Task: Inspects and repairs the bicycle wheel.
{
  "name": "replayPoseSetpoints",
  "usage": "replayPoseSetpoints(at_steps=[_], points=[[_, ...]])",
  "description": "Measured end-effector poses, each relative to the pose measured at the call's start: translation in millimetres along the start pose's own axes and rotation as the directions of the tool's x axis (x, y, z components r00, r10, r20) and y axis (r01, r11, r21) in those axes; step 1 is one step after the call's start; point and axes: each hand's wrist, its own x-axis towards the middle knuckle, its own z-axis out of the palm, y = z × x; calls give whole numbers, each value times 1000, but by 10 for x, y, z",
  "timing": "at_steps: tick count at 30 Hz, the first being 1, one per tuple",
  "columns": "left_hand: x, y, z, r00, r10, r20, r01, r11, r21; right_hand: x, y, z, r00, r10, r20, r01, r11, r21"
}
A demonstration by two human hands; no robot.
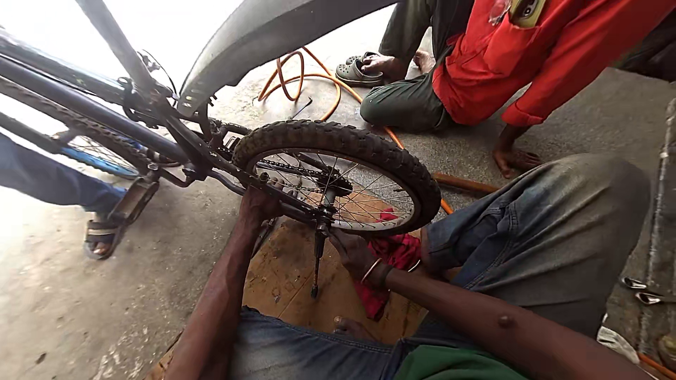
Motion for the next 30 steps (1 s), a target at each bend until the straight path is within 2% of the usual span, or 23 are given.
replayPoseSetpoints(at_steps=[3, 8, 13, 17, 19, 20, 25, 30], points=[[38, 25, 9, 999, -18, 43, 18, 1000, 12, 27, -217, -386, 977, 57, 205, -7, 971, -237], [61, 33, 31, 999, -13, 35, 11, 999, 50, 202, -638, -731, 910, 233, 342, 14, 809, -587], [90, 24, 57, 999, -30, 43, 29, 1000, 11, 472, -1195, -938, 825, 316, 469, 93, 742, -664], [91, 0, 123, 999, -40, 36, 40, 999, -8, 686, -1456, -925, 799, 344, 493, 138, 693, -708], [54, -13, 165, 1000, -22, -14, 22, 1000, -18, 712, -1524, -925, 772, 369, 518, 151, 685, -713], [45, -19, 176, 1000, -13, -29, 13, 1000, -22, 680, -1503, -941, 775, 363, 518, 145, 695, -704], [56, -8, 188, 1000, -13, -28, 12, 999, -33, 334, -1309, -925, 894, 236, 381, 99, 726, -681], [52, -14, 180, 998, 31, -52, -31, 999, 11, 180, -1134, -862, 959, 164, 231, 26, 760, -649]])
